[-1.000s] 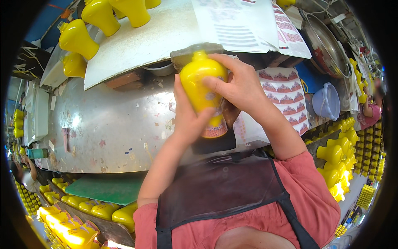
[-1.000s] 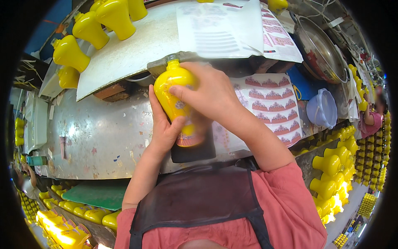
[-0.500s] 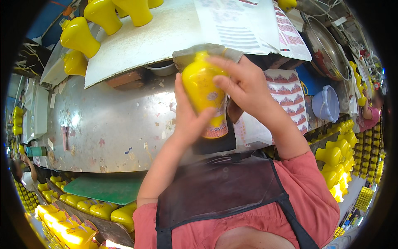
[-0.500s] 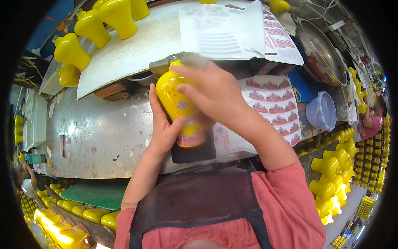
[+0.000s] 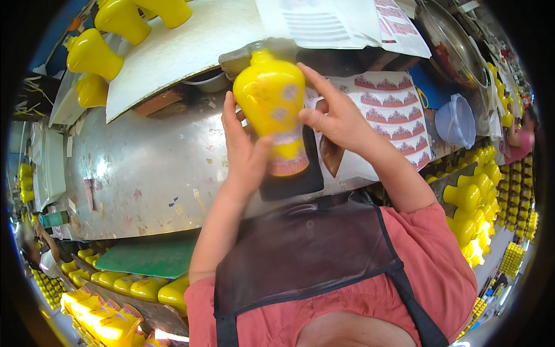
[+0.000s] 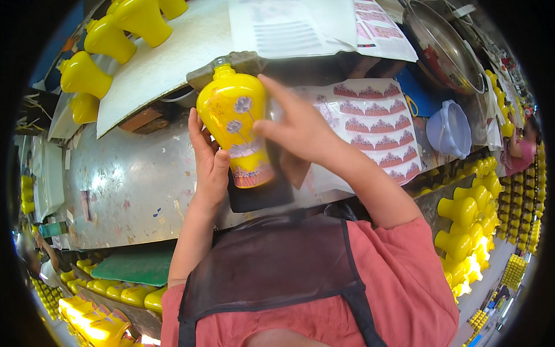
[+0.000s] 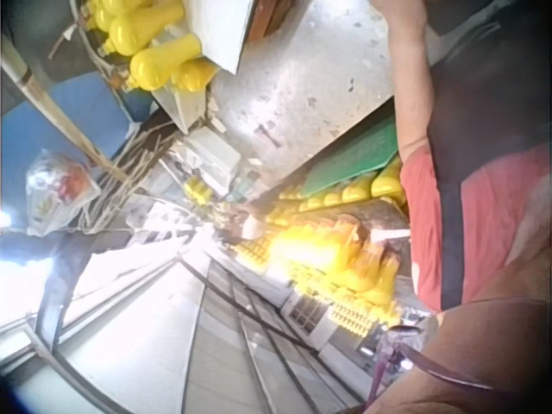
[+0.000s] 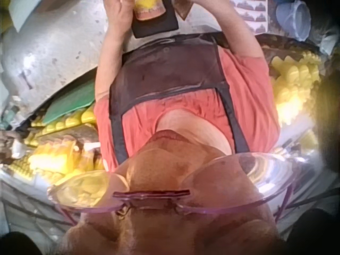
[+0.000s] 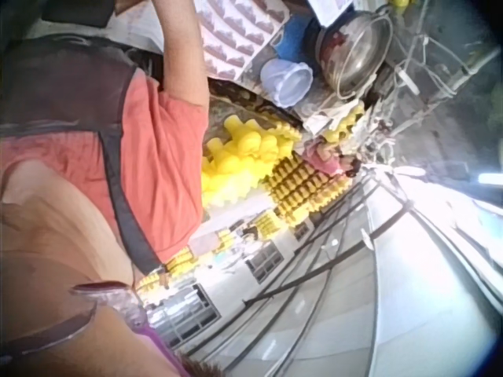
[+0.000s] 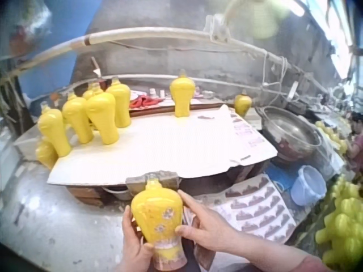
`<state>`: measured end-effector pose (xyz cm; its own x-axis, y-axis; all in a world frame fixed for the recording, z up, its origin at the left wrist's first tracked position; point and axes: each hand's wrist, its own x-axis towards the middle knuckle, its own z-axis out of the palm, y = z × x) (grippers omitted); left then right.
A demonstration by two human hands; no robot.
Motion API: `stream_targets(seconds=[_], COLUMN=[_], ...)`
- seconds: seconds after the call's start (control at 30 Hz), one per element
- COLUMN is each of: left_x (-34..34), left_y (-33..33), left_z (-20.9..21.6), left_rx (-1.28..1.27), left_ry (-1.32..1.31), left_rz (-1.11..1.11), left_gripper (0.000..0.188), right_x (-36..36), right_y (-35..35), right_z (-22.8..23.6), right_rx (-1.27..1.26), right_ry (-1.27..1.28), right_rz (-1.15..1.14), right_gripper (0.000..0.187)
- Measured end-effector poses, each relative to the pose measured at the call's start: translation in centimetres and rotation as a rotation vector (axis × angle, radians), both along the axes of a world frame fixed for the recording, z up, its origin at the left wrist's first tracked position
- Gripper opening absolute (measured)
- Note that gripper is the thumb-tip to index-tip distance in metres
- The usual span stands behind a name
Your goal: The person picks up a yellow plastic container, applies a printed label to its side, and smooths it with their fingers. They repeat this process on multiple containers, placing each labeled unit aside on the work surface.
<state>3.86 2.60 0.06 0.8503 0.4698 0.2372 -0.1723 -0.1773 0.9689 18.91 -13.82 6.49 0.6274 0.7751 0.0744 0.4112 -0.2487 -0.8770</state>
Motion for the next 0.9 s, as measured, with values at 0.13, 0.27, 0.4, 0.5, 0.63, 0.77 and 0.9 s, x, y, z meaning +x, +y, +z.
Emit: stream_targets(seconds=[0.13, 0.27, 0.4, 0.5, 0.63, 0.77, 0.9], left_x=[0.1, 0.0, 0.3, 0.8, 1.4, 2.1, 2.3], left_y=[-0.3, -0.7, 0.1, 1.7, 2.8, 2.8, 2.7], left_z=[0.4, 0.5, 0.7, 1.6, 3.0, 3.1, 2.5], left_rx=[-0.033, -0.159, 0.118, 0.466, 0.864, 0.829, 0.839], left_ry=[0.014, -0.01, 0.0, -0.179, -0.043, -0.049, -0.098], left_rz=[-0.005, -0.032, 0.051, 0.105, 0.092, 0.074, 0.113], left_gripper=[0.099, 0.096, 0.093, 0.088, 0.08, 0.076, 0.076], right_x=[-1.1, -1.1, -1.2, -1.3, -1.5, -1.8, -1.7], right_y=[-0.3, 0.1, 0.0, -0.1, 0.1, 0.3, 0.3], right_z=[-0.6, -0.3, 0.0, -0.1, -0.4, -0.4, -0.4], right_rx=[-0.097, -0.079, -0.074, -0.011, -0.014, -0.011, -0.026], right_ry=[0.132, 0.094, 0.139, 0.264, 0.171, 0.134, 0.136], right_rz=[-0.031, -0.034, -0.035, -0.046, -0.042, -0.046, -0.044], right_gripper=[0.095, 0.096, 0.095, 0.096, 0.096, 0.097, 0.098])
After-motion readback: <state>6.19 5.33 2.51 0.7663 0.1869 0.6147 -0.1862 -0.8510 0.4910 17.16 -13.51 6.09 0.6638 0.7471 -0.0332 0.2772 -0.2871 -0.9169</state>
